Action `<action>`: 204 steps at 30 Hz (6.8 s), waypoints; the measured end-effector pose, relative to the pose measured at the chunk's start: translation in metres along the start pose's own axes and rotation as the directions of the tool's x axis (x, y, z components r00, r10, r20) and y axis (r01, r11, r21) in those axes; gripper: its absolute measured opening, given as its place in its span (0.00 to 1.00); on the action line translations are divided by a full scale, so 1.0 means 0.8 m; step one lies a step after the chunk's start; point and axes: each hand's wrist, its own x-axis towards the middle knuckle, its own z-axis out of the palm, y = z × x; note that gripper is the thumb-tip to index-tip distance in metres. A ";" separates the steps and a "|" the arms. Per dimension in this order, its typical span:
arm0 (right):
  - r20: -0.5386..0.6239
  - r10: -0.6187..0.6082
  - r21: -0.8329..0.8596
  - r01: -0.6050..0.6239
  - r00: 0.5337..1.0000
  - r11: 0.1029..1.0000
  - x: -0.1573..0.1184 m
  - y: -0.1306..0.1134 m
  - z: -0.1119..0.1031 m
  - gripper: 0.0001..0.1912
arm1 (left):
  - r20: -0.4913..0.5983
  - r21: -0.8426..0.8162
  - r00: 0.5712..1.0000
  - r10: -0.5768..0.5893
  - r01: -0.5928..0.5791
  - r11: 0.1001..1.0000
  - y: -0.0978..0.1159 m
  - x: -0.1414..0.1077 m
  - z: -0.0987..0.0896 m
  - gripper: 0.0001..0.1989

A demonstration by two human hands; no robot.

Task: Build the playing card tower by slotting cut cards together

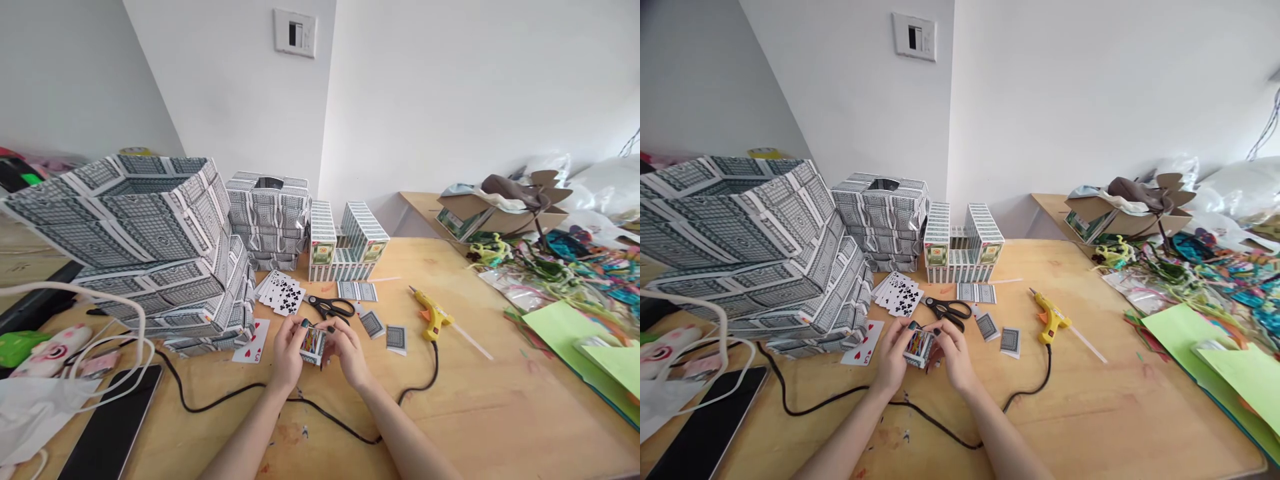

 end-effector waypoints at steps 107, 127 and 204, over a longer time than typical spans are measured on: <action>-0.110 -0.223 -0.325 0.177 0.969 0.929 0.017 0.008 -0.015 0.11 | 0.134 0.602 0.972 0.195 -0.236 0.763 -0.005 0.013 -0.012 0.10; -0.138 -0.281 -0.493 0.180 0.950 0.851 0.018 0.005 -0.030 0.18 | 0.031 0.536 0.993 0.116 -0.115 0.836 -0.002 0.014 -0.014 0.12; 0.020 -0.170 -0.354 0.166 0.985 0.921 0.015 0.004 -0.024 0.17 | 0.446 0.652 0.842 0.303 -0.537 0.535 -0.002 0.007 -0.011 0.06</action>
